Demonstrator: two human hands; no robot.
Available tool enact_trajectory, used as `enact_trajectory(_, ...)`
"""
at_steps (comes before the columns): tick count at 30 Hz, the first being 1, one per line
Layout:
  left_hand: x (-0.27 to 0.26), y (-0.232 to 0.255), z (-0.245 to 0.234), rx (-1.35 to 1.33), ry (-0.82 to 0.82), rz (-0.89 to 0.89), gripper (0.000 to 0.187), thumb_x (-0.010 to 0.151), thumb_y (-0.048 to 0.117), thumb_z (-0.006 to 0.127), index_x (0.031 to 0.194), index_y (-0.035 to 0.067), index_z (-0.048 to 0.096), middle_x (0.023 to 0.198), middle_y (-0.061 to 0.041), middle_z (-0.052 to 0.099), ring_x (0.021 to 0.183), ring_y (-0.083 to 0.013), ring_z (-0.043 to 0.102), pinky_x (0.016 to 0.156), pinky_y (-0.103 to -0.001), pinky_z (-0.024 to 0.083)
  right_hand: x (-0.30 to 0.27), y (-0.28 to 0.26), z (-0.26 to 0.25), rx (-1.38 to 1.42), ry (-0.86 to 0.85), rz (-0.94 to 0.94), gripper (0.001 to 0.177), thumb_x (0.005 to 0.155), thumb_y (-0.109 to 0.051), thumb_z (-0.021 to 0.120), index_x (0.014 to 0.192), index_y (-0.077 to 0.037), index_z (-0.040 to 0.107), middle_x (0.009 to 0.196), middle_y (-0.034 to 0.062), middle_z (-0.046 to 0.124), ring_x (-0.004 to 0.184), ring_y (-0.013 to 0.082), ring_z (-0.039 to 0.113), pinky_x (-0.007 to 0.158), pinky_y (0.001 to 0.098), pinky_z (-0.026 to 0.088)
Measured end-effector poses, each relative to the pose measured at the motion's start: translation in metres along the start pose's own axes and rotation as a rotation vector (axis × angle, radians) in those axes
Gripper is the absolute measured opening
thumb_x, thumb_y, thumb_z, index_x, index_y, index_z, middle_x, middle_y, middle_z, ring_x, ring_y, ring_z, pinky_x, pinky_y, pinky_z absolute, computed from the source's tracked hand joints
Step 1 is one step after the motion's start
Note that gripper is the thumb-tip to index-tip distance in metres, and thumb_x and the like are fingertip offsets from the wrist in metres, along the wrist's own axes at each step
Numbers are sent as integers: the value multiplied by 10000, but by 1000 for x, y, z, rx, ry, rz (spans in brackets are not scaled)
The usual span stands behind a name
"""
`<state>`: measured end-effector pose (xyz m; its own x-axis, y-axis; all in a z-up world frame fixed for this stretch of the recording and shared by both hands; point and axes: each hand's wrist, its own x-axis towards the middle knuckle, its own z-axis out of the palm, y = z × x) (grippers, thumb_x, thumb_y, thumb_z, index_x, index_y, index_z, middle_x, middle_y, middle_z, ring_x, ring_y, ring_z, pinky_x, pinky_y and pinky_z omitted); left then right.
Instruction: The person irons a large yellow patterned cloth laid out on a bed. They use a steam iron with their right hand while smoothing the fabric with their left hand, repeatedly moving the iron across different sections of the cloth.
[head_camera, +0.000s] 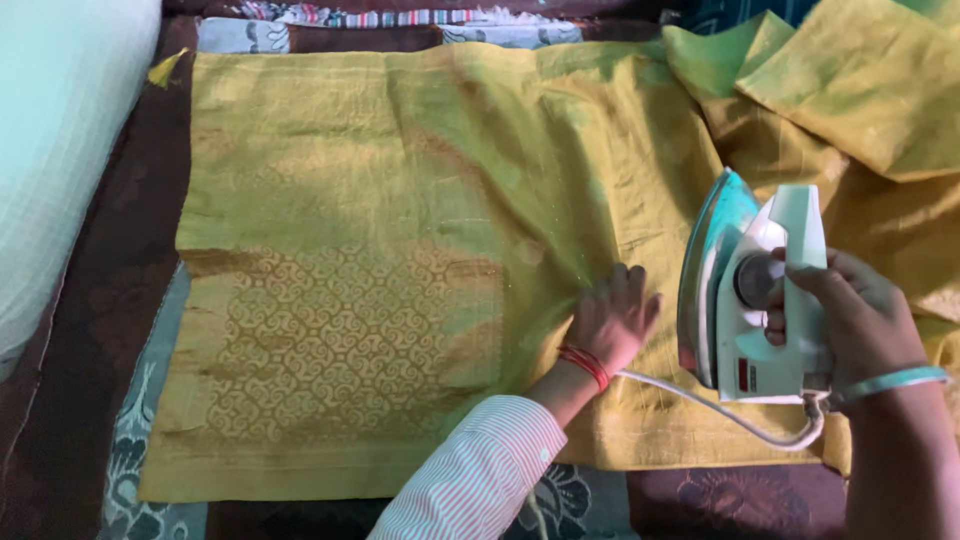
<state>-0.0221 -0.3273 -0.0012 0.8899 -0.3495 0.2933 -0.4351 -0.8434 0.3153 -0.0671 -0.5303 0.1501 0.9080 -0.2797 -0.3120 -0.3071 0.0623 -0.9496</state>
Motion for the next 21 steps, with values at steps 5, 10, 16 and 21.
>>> enact_trajectory(5,0,20,-10,159,-385,-167,665,893,670,581,1143,55,558,1011,-189,671,747,-330,708,483,-454,563,-5,-3,-5,9,6,-45,293,1039,-188,573,1249,5,640,870,77,666,630,148,604,561,292,506)
enact_trajectory(10,7,2,54,18,-388,-200,236,991,272,543,1089,61,581,930,-179,742,795,-321,751,639,-451,593,-8,-8,-7,-7,36,-47,297,1016,-188,566,1234,-4,649,863,71,673,639,140,615,575,281,518)
enact_trajectory(16,17,21,51,-278,-394,-160,217,1031,172,465,1163,21,548,963,-226,747,857,-394,726,684,-522,562,-5,-9,-15,-2,39,-65,283,1000,-191,576,1194,7,636,828,79,660,615,157,610,553,290,510)
enact_trajectory(21,23,59,15,-446,-295,-93,318,1058,353,494,1098,53,595,1004,-210,731,885,-406,713,726,-512,558,-10,-16,-18,41,55,-67,271,989,-187,583,1167,9,639,825,75,665,591,154,600,533,290,512)
